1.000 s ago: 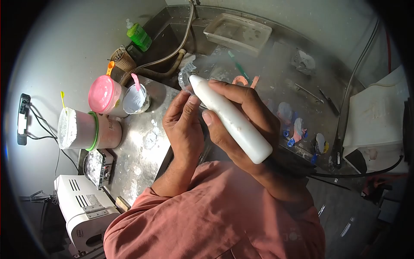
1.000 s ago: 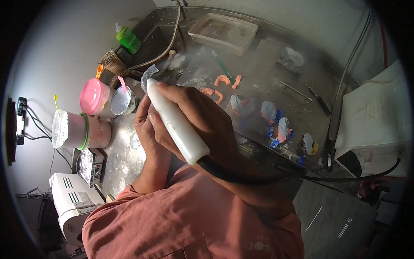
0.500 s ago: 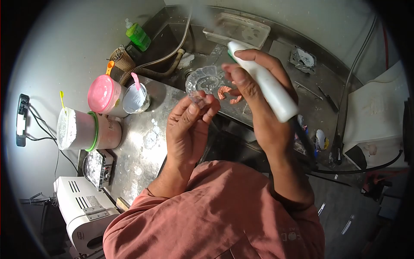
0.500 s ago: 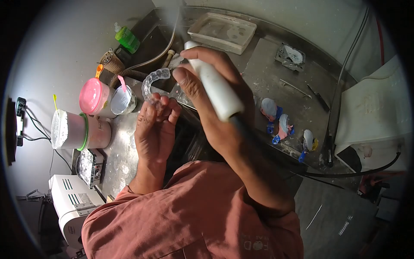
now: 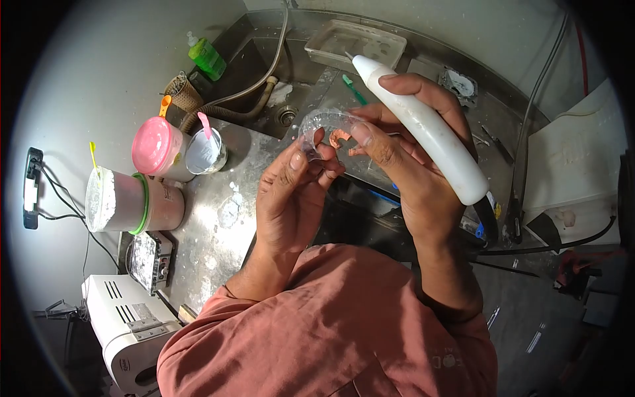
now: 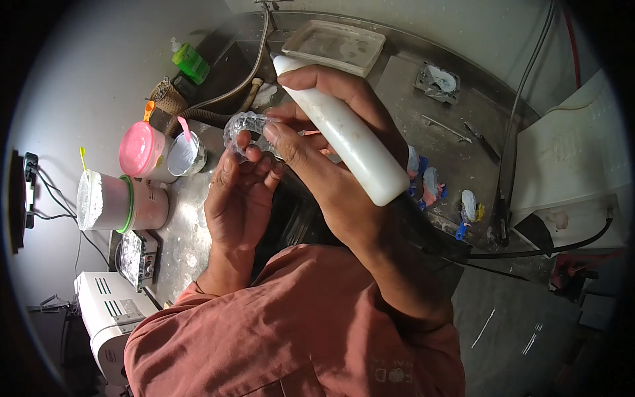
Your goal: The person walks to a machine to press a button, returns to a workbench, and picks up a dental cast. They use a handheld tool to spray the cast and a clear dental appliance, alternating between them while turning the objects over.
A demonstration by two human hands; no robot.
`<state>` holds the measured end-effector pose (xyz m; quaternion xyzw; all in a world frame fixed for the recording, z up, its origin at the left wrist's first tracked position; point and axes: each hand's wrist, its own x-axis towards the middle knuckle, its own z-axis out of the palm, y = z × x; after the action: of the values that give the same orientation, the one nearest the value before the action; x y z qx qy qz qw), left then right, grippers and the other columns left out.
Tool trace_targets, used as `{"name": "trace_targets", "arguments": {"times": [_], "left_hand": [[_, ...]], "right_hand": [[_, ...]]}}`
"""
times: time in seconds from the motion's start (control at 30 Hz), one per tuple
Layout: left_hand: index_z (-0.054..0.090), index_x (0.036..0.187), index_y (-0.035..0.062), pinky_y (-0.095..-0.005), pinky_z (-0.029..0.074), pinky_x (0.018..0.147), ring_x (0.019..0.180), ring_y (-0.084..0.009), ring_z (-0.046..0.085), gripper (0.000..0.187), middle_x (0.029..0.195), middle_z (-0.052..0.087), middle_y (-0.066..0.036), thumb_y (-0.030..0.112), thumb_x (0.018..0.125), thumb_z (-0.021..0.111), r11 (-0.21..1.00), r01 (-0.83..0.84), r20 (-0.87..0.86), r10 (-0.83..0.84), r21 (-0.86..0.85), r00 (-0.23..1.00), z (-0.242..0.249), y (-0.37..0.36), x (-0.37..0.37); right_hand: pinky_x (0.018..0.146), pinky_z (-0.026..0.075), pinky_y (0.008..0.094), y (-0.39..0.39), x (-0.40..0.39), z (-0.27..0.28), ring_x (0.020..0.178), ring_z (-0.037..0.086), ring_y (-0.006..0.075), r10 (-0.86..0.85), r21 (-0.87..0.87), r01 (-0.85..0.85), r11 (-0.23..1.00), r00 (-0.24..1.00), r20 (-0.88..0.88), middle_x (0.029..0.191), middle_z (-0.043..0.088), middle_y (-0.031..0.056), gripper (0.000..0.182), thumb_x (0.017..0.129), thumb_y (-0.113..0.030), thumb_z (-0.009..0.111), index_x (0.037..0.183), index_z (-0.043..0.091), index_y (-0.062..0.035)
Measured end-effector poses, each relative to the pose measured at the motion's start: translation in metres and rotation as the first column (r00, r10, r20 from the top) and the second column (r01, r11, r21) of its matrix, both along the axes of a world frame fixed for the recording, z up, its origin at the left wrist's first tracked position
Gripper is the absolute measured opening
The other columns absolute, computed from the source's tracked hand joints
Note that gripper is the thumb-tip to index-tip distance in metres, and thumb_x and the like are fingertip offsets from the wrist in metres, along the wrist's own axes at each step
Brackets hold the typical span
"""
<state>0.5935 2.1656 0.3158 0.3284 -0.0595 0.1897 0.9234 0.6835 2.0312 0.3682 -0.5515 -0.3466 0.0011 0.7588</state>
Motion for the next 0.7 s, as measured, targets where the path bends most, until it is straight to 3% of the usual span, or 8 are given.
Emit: {"name": "trace_targets", "arguments": {"times": [0.2,0.27,0.37,0.47,0.57,0.7], "left_hand": [[0.055,0.128,-0.0029,-0.036,0.048,0.096,0.099,-0.0176,0.063,0.038,0.107,0.067,-0.011,0.021,0.098,0.055,0.999,0.005,-0.005,-0.005,-0.034,1.0,0.003,-0.001,0.0],[0.047,0.134,0.0,-0.0377,0.048,0.094,0.096,-0.0154,0.058,0.042,0.1,0.063,-0.005,0.025,0.101,0.049,0.999,-0.036,-0.038,0.036,-0.009,0.999,0.004,-0.001,0.001],[0.047,0.134,-0.0005,-0.0358,0.047,0.092,0.093,-0.0137,0.057,0.043,0.097,0.062,-0.005,0.027,0.1,0.051,0.996,-0.07,-0.048,0.073,0.048,0.996,0.003,0.007,0.003],[0.049,0.132,-0.0003,-0.0334,0.047,0.091,0.092,-0.0133,0.057,0.043,0.097,0.062,-0.005,0.028,0.1,0.052,0.989,-0.112,-0.098,0.122,0.097,0.988,0.009,0.007,0.004],[0.05,0.132,-0.0012,-0.0324,0.047,0.09,0.09,-0.0135,0.058,0.044,0.099,0.062,-0.005,0.029,0.101,0.051,0.987,-0.109,-0.087,0.12,0.118,0.989,0.01,0.007,0.005],[0.054,0.129,-0.006,-0.0289,0.049,0.088,0.094,-0.0159,0.061,0.042,0.108,0.065,-0.011,0.02,0.096,0.06,0.994,-0.107,-0.009,0.107,0.036,0.994,0.01,-0.003,0.012]], "right_hand": [[0.082,0.055,0.0266,-0.002,-0.003,0.0,0.092,0.067,0.0174,0.021,0.004,-0.021,1.0,0.993,-0.115,0.099,0.067,0.0172,0.041,0.084,0.003,0.069,0.121,0.052,0.0013],[0.081,0.055,0.0265,-0.002,-0.001,-0.001,0.092,0.067,0.0176,0.024,-0.008,-0.026,1.0,0.988,-0.152,0.099,0.067,0.017,0.041,0.084,0.003,0.07,0.121,0.052,0.0013],[0.072,0.056,0.0234,-0.002,0.006,-0.01,0.088,0.067,0.0134,0.026,-0.019,-0.028,0.999,0.995,-0.097,0.093,0.067,0.01,0.036,0.083,0.0,0.073,0.116,0.057,-0.0003],[0.068,0.056,0.0223,-0.004,0.006,-0.011,0.082,0.066,0.0113,0.132,0.022,-0.13,0.991,0.975,-0.18,0.089,0.067,0.0086,0.038,0.081,0.0,0.074,0.115,0.058,-0.0008],[0.064,0.055,0.0214,-0.006,0.002,-0.008,0.077,0.064,0.0083,0.266,0.008,-0.287,0.958,0.878,-0.398,0.09,0.066,0.0079,0.039,0.08,0.002,0.074,0.115,0.058,-0.0011],[0.064,0.056,0.0223,0.0,-0.003,-0.012,0.078,0.064,0.0107,0.201,0.069,-0.189,0.98,0.913,-0.355,0.09,0.063,0.0095,0.038,0.081,0.004,0.072,0.116,0.056,-0.0002]]}}
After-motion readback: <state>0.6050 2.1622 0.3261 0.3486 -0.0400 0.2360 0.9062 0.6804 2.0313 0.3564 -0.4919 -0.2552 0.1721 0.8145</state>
